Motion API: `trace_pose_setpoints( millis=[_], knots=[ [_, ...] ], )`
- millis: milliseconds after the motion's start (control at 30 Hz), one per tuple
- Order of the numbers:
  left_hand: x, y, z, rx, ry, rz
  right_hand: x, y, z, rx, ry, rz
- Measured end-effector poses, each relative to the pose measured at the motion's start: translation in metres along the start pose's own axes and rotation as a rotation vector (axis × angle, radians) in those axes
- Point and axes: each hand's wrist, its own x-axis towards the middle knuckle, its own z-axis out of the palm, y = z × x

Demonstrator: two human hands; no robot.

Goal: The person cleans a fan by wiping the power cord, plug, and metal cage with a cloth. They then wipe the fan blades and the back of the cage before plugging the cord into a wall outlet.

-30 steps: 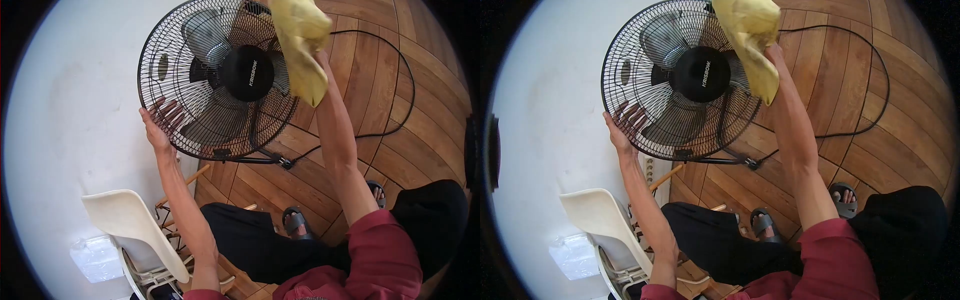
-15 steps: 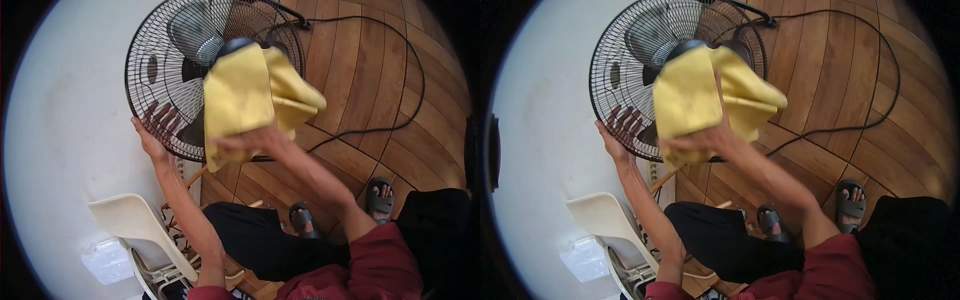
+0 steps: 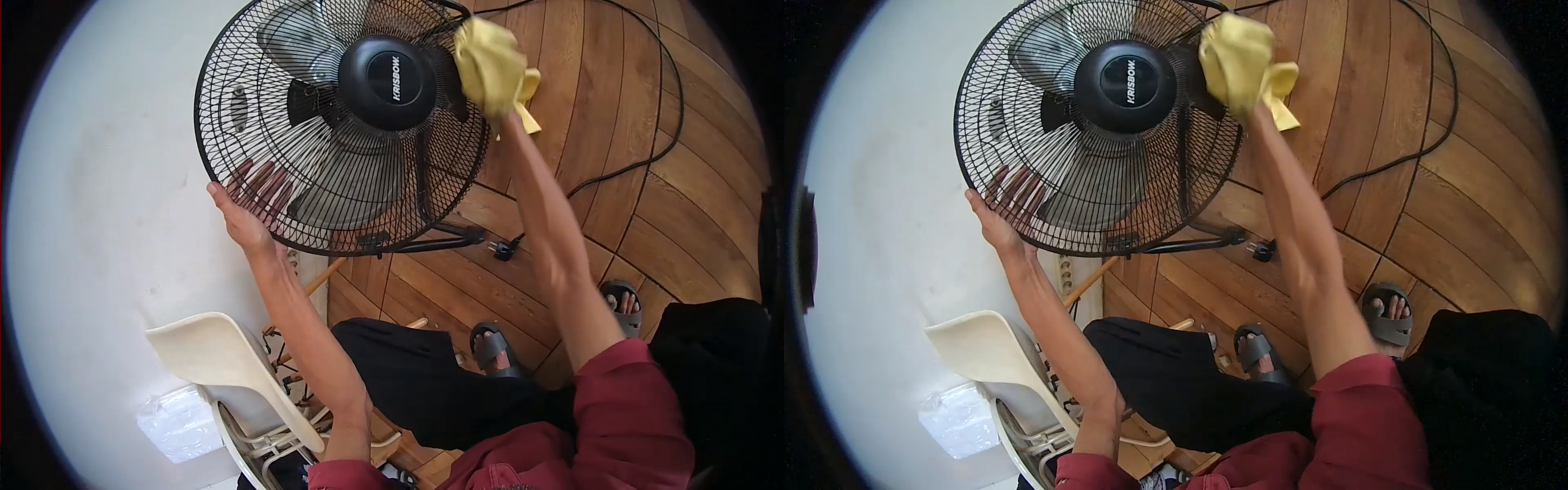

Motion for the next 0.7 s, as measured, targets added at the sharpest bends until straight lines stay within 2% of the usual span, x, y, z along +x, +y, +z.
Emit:
trace_pose_setpoints(
  millis=[67,133,167,200,233,400,433,467,533,567,633,700],
  knots=[
    [0.002,-0.001,-0.002,0.010,-0.007,0.020,-0.074,0.051,0.042,-0.141,-0.025,0.053],
    [0.004,-0.001,-0.004,0.005,-0.005,-0.001,-0.155,0.103,0.099,-0.476,-0.134,0.016],
    [0.004,-0.001,-0.003,0.001,0.002,-0.013,-0.162,0.065,0.065,0.031,-0.232,0.156],
    [0.001,0.000,-0.001,-0.003,0.010,-0.025,-0.168,0.026,0.029,0.907,-0.200,0.402],
    [-0.002,0.003,0.001,0.006,-0.004,-0.037,-0.174,-0.016,-0.009,1.372,-0.114,0.625],
    [-0.002,0.001,-0.002,0.017,-0.042,-0.016,-0.128,0.010,0.009,2.490,-0.312,0.150],
    [0.000,-0.001,-0.004,0.018,-0.038,-0.009,-0.107,0.014,0.011,2.452,-0.286,0.092],
    [0.001,-0.003,-0.004,0.017,-0.034,-0.004,-0.083,0.014,0.011,2.283,-0.227,0.063],
    [0.000,-0.003,-0.002,0.024,-0.028,0.002,-0.031,0.005,-0.007,0.885,-0.077,-0.028],
    [-0.001,-0.002,0.000,0.024,-0.026,-0.001,-0.011,-0.002,-0.013,0.637,-0.073,-0.067],
    [-0.004,0.001,0.005,-0.002,-0.016,-0.023,0.016,-0.014,-0.020,0.459,-0.094,-0.123],
    [-0.005,0.002,0.007,0.001,-0.014,-0.021,0.031,-0.018,-0.022,0.419,-0.112,-0.140]
  ],
)
